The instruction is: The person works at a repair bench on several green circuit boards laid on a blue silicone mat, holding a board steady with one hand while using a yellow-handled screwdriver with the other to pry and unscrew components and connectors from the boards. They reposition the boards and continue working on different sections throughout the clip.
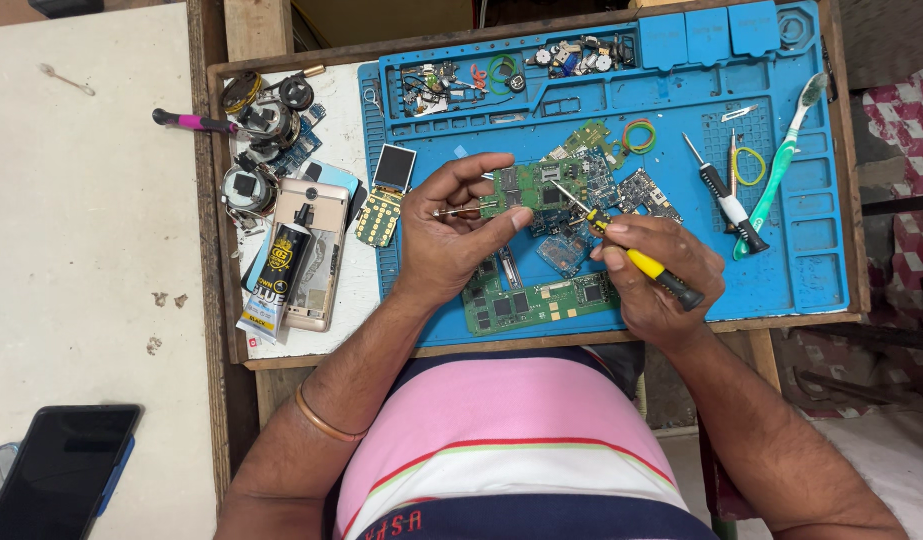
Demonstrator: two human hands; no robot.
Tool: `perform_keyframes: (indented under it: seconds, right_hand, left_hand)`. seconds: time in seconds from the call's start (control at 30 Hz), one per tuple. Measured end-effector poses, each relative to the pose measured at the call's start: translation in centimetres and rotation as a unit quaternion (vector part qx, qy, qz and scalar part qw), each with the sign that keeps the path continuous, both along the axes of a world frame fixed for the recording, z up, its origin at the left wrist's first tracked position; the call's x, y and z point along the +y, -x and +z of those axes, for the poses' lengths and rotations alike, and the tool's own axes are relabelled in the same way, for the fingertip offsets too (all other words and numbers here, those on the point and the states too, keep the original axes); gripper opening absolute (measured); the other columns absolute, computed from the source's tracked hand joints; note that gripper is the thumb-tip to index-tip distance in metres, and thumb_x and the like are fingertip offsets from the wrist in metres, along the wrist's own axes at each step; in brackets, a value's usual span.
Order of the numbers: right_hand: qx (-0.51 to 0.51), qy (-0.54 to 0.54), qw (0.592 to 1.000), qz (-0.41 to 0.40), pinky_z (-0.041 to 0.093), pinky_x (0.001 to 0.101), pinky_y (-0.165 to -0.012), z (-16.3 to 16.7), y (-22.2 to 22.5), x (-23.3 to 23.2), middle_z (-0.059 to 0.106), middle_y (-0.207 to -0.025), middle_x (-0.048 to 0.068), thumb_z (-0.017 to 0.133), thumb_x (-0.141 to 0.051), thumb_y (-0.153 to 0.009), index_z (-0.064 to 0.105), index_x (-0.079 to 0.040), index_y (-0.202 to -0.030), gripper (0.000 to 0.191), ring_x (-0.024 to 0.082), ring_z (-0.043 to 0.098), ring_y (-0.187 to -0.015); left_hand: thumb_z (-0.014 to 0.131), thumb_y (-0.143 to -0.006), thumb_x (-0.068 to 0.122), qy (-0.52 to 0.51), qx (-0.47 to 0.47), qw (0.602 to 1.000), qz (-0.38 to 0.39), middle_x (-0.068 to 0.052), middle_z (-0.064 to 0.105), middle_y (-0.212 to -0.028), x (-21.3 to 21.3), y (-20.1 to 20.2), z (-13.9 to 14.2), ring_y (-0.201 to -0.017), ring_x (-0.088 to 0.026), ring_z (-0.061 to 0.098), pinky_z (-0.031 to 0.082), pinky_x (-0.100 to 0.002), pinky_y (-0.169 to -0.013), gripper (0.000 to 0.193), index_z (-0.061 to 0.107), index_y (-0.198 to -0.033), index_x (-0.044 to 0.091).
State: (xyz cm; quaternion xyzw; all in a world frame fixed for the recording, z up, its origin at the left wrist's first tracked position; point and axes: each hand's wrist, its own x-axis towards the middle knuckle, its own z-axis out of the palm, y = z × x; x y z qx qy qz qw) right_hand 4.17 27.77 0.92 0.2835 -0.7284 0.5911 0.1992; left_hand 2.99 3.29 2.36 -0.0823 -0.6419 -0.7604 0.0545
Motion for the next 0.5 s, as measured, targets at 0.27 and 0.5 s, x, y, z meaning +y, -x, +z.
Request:
perform_keyframes:
  seconds: [0.27, 0.5]
  right_hand:
    - [-0.008, -0.003, 1.000, 0.002, 0.063, 0.0268, -0.073, 0.05, 0.08, 0.06, 0.073, -0.109, 0.018, 0.069, -0.001, -0.101, 0.067, 0.001, -0.117, 0.016, 0.020, 0.076, -0.090]
    - [-0.015, 0.008, 1.000, -0.016, 0.063, 0.0272, -0.072, -0.03, -0.12, 0.17, 0.072, -0.111, 0.019, 0.068, -0.001, -0.103, 0.067, 0.003, -0.116, 0.014, 0.021, 0.076, -0.086]
  left_hand:
    - [0.084, -0.088, 0.002, 0.013, -0.002, 1.000, -0.002, 0.001, 0.062, -0.104, 0.11, -0.10, 0.28, -0.088, -0.001, 0.065, 0.059, -0.015, -0.073, 0.046, 0.067, -0.131, 0.006]
    - [0.082, -0.090, 0.001, 0.001, 0.006, 1.000, -0.002, 0.000, 0.061, -0.104, 0.18, -0.09, 0.09, -0.086, -0.002, 0.065, 0.057, -0.014, -0.067, 0.045, 0.067, -0.132, 0.007]
